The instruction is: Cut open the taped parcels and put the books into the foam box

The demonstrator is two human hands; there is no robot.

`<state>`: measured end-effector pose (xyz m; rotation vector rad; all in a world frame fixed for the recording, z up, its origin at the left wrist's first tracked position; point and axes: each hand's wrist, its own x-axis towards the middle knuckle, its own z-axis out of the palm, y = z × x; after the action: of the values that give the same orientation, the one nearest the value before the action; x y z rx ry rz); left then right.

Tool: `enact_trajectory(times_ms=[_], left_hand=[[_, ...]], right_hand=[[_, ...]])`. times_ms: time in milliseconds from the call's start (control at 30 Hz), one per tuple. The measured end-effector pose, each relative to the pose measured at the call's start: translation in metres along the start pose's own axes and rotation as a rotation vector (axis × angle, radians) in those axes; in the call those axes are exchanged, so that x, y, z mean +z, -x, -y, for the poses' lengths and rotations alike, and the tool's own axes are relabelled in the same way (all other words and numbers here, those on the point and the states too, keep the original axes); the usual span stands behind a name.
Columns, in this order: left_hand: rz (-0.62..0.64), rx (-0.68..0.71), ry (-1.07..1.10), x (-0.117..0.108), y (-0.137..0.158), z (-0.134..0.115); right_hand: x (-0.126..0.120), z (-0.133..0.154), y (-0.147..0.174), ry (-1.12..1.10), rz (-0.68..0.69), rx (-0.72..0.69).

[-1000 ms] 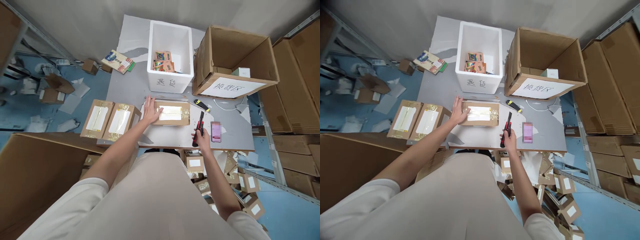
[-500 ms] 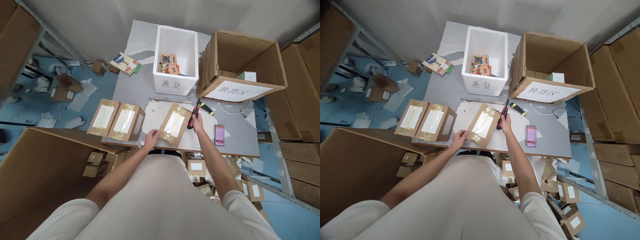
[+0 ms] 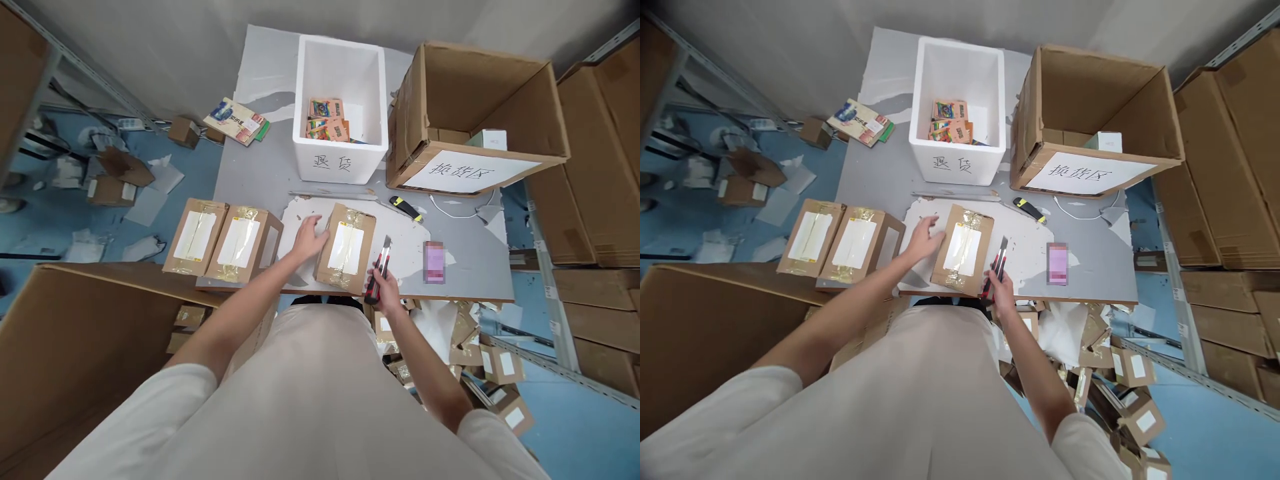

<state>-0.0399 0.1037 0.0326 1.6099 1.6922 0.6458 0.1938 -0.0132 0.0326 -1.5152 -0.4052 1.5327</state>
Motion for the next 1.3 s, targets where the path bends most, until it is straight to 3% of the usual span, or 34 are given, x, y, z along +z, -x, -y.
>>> enact_trajectory(times_ms=[67,133,233,300,433,567,667,767,867,967,1033,1133,1300], left_hand=[[-0.015,0.143,-0.043,0.001,-0.041,-0.014],[0.074,0.257,-0.095,0.004,-0.069,-0.024],[0.215,0.251,-0.116,0.007,-0.082,-0.024],[0.197,0.187,-0.074,0.007,-0.077,-0.017],[-0.029,0.025,-0.006,-0.002,-0.046,0.002],[-0.275,-0.179,0.019,-0.011,0.012,0.019],[-0.249,-0.249,0.025,-0.007,0.065,0.027],[-0.238,-0.274,-0.049,-0.005,0.094,0.027],[-0.229,-0.100,-0.221,-0.015,0.084,0.020],[0.020,0.223,-0.427,-0.030,0.053,0.012],[0.184,0.354,-0.514,-0.035,0.038,0.010],[0.240,0.384,-0.553,-0.030,0.031,0.012],[0.167,0.353,-0.516,-0.019,0.039,0.018]], right_hand=[[-0.007,-0.016,0.024,-0.135,-0.024,0.119],[-0.008,-0.026,0.039,-0.197,-0.018,0.229],[-0.001,-0.029,0.047,-0.187,0.022,0.320],[0.003,-0.024,0.045,-0.189,0.008,0.328],[0.005,-0.007,0.030,-0.163,-0.027,0.267],[0.005,0.019,-0.005,-0.035,-0.036,-0.003],[0.013,0.044,-0.040,0.066,0.019,-0.219],[0.016,0.065,-0.065,0.182,0.113,-0.274],[0.006,0.078,-0.063,0.451,0.089,-0.295],[-0.013,0.082,-0.040,0.750,0.045,-0.277],[-0.022,0.079,-0.023,0.840,0.081,-0.220],[-0.028,0.071,-0.006,0.844,0.143,-0.145],[-0.026,0.065,0.003,0.841,0.163,-0.085]])
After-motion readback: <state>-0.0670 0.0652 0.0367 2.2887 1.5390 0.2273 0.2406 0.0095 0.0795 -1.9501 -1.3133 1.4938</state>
